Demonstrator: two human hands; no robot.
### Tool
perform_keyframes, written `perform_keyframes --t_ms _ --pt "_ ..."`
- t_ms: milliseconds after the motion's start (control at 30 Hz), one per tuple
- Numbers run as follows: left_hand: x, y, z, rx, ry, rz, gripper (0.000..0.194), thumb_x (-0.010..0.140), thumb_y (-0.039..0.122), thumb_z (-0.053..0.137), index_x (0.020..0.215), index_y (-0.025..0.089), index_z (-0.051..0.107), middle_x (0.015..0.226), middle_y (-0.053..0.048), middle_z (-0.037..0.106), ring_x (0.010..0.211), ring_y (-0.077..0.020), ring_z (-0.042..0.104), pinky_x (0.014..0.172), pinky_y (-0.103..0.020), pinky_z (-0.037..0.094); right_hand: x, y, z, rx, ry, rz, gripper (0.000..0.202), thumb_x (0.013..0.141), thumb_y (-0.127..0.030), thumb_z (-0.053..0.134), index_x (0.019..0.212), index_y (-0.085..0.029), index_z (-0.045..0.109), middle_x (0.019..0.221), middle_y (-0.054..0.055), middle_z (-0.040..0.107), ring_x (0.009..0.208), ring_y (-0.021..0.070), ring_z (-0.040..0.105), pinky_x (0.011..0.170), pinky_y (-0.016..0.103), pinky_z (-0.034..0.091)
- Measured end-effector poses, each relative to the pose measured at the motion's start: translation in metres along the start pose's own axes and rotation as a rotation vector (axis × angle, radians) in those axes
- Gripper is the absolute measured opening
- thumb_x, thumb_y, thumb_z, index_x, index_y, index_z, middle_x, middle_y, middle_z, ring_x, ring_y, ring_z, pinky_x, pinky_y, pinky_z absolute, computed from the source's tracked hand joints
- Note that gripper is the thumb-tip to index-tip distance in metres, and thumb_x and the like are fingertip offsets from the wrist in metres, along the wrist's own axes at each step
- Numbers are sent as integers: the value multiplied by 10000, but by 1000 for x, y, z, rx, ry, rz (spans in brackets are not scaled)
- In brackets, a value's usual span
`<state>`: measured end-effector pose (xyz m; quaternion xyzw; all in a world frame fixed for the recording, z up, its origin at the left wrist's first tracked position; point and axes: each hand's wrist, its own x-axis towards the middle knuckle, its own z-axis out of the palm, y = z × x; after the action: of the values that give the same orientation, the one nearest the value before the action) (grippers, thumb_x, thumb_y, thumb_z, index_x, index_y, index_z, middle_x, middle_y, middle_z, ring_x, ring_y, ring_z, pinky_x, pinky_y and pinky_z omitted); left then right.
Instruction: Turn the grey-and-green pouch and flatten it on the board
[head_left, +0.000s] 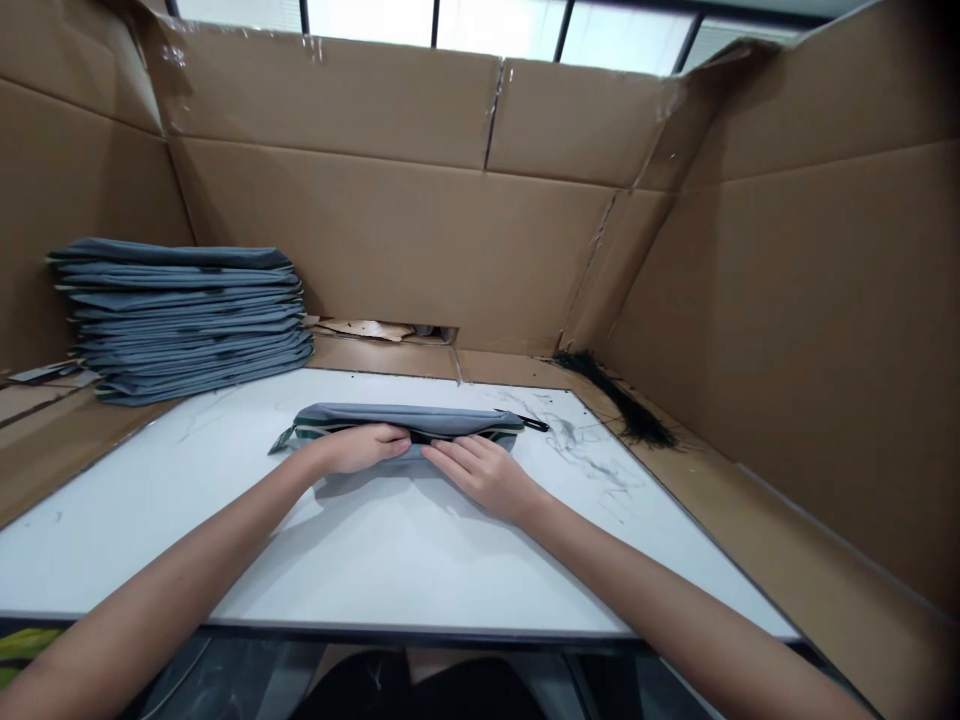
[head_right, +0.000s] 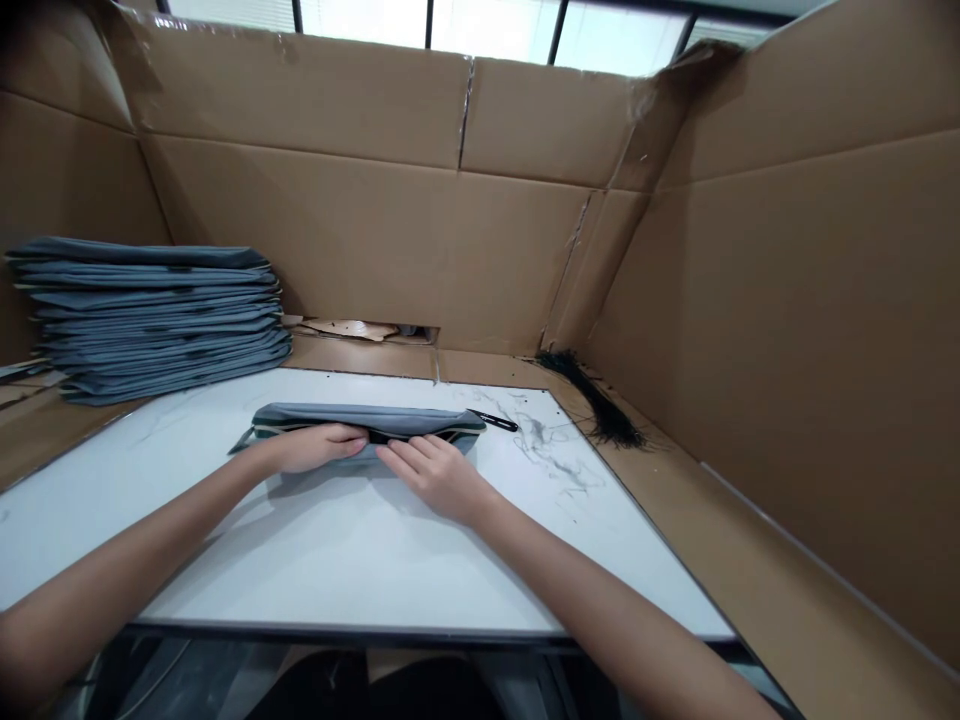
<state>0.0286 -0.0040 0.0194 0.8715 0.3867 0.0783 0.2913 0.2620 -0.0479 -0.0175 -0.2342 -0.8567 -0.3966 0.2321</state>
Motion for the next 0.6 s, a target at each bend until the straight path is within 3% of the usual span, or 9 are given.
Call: perform_keyframes --t_ms 133,367,600 --pt "-4 6 0 47 -19 -7 481 854 564 272 902 200 583 977 -15 645 851 -162 573 729 -217 411 -2 -1 -1 -12 30 -28 343 813 -176 474 1150 -158 532 1005 42 598 816 67 500 699 198 428" --pt "-12 10 8 312 115 -90 572 823 635 229 935 230 617 934 -32 656 764 -190 583 646 -250 399 -5 -2 4 -22 -14 -24 318 820 -186 461 1129 -160 531 836 32 595 738 62 509 618 197 390" --pt "-12 -2 10 300 95 -98 600 828 643 194 1108 276 578 1139 -24 610 927 -201 590 767 -266 427 -6 -3 4 49 12 15 202 808 -158 473 973 -168 589 841 3 621 738 54 535 634 181 404"
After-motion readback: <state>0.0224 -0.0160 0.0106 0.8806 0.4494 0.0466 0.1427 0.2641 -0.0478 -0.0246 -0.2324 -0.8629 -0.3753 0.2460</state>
